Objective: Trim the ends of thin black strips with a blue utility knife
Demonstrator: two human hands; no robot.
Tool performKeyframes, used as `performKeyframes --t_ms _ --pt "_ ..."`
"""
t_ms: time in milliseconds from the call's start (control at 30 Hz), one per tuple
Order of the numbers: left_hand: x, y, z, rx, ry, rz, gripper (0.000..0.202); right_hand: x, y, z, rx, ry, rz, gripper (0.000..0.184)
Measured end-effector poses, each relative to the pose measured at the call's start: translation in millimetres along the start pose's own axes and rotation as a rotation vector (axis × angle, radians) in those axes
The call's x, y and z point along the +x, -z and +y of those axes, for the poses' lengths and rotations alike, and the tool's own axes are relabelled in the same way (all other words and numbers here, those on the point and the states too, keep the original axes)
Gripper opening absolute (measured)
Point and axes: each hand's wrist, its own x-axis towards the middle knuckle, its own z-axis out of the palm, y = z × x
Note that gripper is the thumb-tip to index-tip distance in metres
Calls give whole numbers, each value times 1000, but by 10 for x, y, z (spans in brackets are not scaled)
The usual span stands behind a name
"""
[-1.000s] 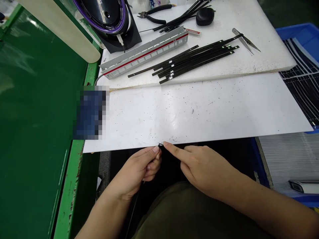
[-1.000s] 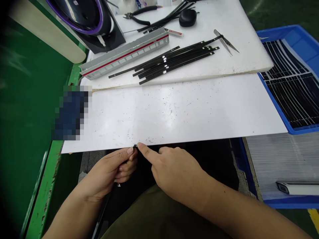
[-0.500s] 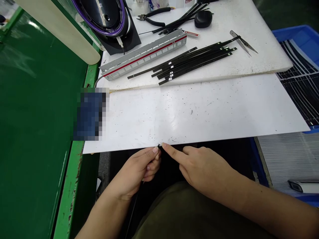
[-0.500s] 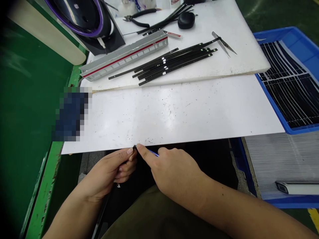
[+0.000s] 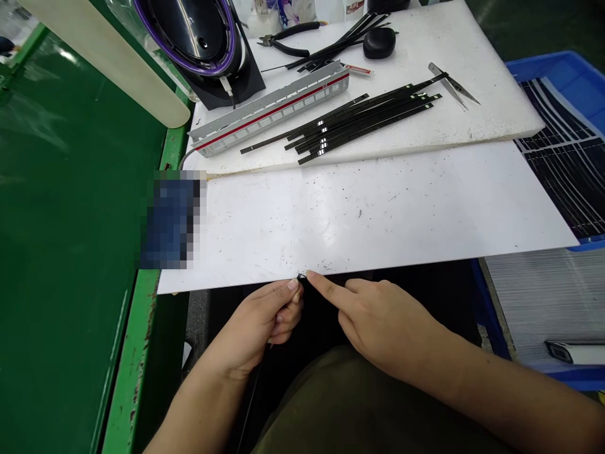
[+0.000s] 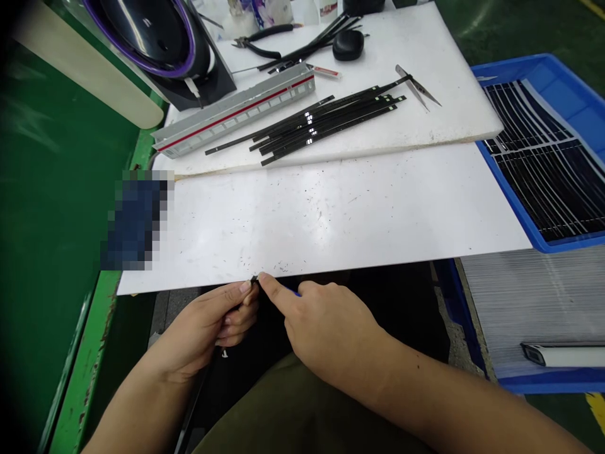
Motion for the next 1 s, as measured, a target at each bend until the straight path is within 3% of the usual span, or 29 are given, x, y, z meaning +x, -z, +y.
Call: performKeyframes --t_ms 433,767,1000 --pt "-17 -14 18 -8 13 7 32 -14 6 -34 -146 33 29 73" --pt "-19 -3 24 -14 17 5 31 19 57 42 125 -5 -14 65" --pt "-25 -26 14 -19 14 30 32 20 36 -33 -22 1 -12 70"
